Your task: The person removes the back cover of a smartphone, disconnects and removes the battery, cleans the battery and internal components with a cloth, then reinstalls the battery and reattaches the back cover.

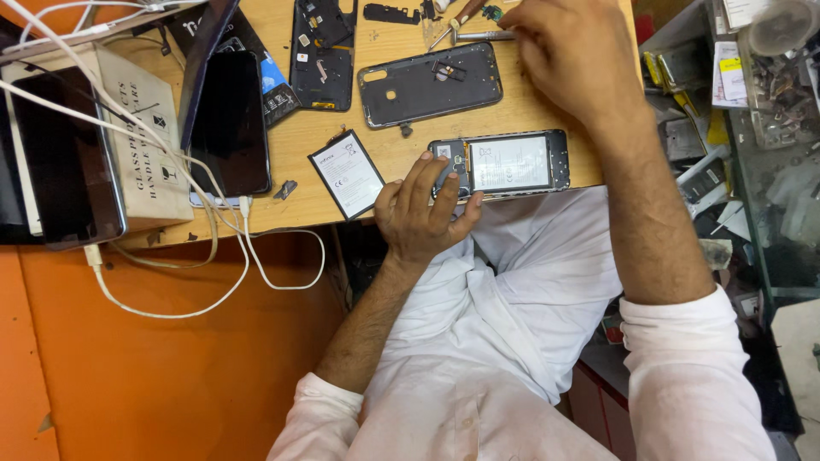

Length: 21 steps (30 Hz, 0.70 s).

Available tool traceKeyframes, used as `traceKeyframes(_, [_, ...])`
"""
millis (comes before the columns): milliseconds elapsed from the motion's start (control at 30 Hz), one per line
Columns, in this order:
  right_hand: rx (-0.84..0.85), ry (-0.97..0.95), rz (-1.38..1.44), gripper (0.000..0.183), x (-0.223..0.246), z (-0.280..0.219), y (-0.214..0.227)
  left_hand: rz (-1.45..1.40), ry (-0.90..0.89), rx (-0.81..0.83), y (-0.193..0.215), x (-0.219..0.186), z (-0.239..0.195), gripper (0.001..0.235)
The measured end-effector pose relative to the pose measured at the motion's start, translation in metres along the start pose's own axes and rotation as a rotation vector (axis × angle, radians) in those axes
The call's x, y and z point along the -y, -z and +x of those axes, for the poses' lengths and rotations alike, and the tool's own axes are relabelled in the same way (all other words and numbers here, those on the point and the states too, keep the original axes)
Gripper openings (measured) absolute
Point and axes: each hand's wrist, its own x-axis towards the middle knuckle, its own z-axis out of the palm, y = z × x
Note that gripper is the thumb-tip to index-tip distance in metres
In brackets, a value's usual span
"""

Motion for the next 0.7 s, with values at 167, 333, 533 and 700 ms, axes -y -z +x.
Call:
traceKeyframes(167, [0.111,0.036,-0.106,0.013,-0.015,0.004,-0.028,0.000,0.022,-0.014,0.000,-0.002,0.002,0.033])
traceKeyframes(333, [0.081,0.026,-0.063,0.009,-0.026,-0.007,-0.037,0.002,0.055,-0.006,0.000,-0.004,0.004,0.032])
traceKeyframes(533, [-0.110,-0.407,0.538,0.019,-0.032,-0.018,-0.046,0.016,0.074,0.028,0.003,-0.005,0.006,0.033])
traceKeyframes(700, [-0.327,-0.461,1.012,0.015,-0.034,-0.024,-0.050,-0.002,0.111,0.062,0.010,-0.006,0.010,0.031])
